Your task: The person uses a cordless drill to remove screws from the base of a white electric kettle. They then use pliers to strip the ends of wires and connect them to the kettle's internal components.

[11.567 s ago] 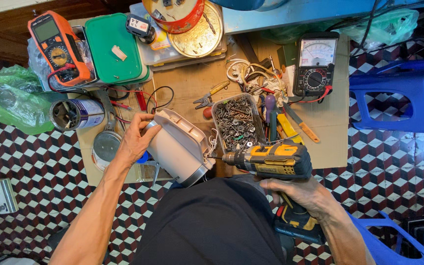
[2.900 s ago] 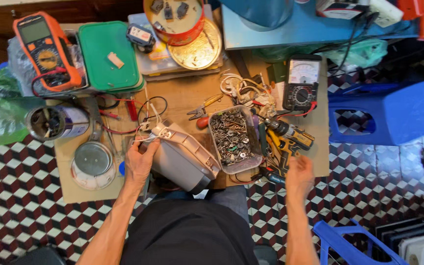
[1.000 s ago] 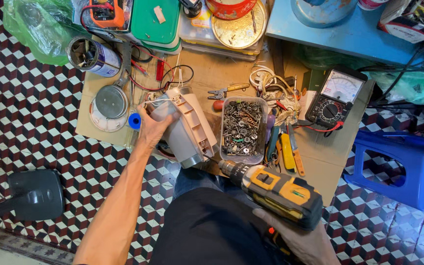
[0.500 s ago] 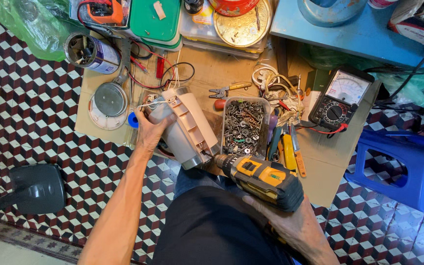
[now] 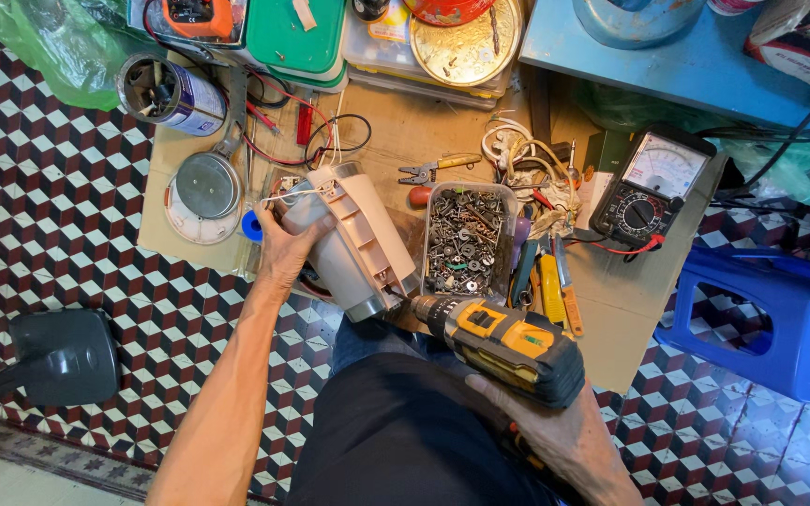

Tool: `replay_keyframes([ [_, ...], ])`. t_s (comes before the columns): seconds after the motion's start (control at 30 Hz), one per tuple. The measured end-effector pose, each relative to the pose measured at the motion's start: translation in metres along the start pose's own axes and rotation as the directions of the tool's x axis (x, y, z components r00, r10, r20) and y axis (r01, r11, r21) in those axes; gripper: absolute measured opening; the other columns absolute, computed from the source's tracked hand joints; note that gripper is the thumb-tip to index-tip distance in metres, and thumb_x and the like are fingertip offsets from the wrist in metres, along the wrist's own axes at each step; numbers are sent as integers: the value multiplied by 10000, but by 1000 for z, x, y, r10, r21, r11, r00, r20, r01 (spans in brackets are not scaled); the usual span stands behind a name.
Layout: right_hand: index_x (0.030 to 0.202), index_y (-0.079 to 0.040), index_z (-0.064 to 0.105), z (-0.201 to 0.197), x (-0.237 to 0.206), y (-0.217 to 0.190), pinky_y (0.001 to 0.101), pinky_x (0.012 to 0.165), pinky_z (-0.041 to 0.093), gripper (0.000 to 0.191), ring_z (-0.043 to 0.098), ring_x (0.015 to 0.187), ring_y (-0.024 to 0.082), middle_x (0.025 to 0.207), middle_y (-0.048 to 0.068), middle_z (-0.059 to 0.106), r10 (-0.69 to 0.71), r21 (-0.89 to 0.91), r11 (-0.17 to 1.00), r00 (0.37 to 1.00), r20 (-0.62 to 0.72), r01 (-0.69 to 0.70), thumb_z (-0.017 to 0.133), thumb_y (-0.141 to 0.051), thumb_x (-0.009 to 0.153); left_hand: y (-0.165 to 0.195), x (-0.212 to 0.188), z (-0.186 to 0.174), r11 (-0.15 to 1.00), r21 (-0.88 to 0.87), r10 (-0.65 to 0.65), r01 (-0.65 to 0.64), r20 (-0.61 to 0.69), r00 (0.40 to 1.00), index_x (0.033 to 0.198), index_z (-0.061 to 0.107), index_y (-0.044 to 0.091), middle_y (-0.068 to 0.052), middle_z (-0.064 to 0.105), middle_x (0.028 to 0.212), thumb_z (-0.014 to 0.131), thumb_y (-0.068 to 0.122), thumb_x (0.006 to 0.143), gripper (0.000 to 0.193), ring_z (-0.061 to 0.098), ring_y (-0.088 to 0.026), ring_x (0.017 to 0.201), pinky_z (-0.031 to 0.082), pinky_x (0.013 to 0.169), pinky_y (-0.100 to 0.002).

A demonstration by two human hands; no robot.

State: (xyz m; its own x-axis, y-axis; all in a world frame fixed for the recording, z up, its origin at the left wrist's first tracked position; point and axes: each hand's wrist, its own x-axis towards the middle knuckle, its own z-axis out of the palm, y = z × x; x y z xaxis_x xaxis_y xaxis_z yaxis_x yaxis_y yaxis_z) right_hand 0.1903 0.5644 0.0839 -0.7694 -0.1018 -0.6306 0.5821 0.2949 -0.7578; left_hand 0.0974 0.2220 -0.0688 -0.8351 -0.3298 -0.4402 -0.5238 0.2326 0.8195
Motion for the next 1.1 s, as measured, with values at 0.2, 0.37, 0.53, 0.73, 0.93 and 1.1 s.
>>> replay_keyframes([
  [0.2, 1213, -49, 697, 6, 1, 6, 317, 895, 601, 517, 754, 1027, 158, 1156, 61, 806, 0, 30, 1000, 1000, -18, 1, 846, -212, 745, -2, 1, -1, 999, -31, 22, -22, 0, 1000, 1444, 247, 58, -216, 492, 1371, 895, 590, 597, 1191, 544, -338, 1288, 526, 1018, -427],
  [0.37, 1208, -46, 698, 7, 2, 6, 319, 904, 610, 508, 760, 1033, 159, 1161, 61, 809, 35, 18, 999, 999, -11, -35, 845, -202, 747, -3, 0, -4, 1000, 5, 25, -25, -9, 1000, 1431, 284, 47, -229, 504, 1375, 897, 592, 604, 1165, 554, -345, 1293, 523, 1028, -433],
  [0.53, 1227, -94, 676, 10, 0, -5, 328, 915, 605, 555, 747, 1039, 165, 1142, 61, 802, 21, -127, 992, 1000, 2, -21, 863, -289, 742, 3, -1, -5, 999, -1, 33, -33, 2, 999, 1439, 259, 43, -233, 494, 1382, 901, 603, 601, 1194, 551, -345, 1290, 525, 1028, -428],
  [0.73, 1376, -183, 555, -5, 17, -32, 411, 848, 613, 590, 772, 897, 241, 1024, 70, 769, -187, -501, 801, 933, 308, 327, 748, -321, 836, 5, -7, -4, 998, 15, 58, -58, 17, 998, 1450, 247, 14, -234, 479, 1388, 903, 602, 642, 1195, 539, -326, 1287, 524, 1017, -421],
  [0.93, 1336, -175, 505, -12, 48, -52, 415, 746, 616, 409, 705, 750, 264, 854, 71, 678, 2, -735, 618, 935, 354, 277, 585, -236, 940, 0, -10, -2, 997, 5, 76, -76, -10, 997, 1420, 279, 3, -221, 501, 1354, 910, 594, 624, 1176, 570, -305, 1243, 543, 980, -395],
  [1.1, 1274, -162, 547, -10, 51, -53, 418, 712, 621, 445, 714, 746, 267, 846, 88, 687, -70, -702, 626, 921, 382, 339, 645, -365, 891, -1, -8, -4, 998, 26, 64, -63, -22, 998, 1413, 284, -1, -217, 507, 1330, 913, 583, 621, 1168, 578, -298, 1222, 549, 962, -394],
])
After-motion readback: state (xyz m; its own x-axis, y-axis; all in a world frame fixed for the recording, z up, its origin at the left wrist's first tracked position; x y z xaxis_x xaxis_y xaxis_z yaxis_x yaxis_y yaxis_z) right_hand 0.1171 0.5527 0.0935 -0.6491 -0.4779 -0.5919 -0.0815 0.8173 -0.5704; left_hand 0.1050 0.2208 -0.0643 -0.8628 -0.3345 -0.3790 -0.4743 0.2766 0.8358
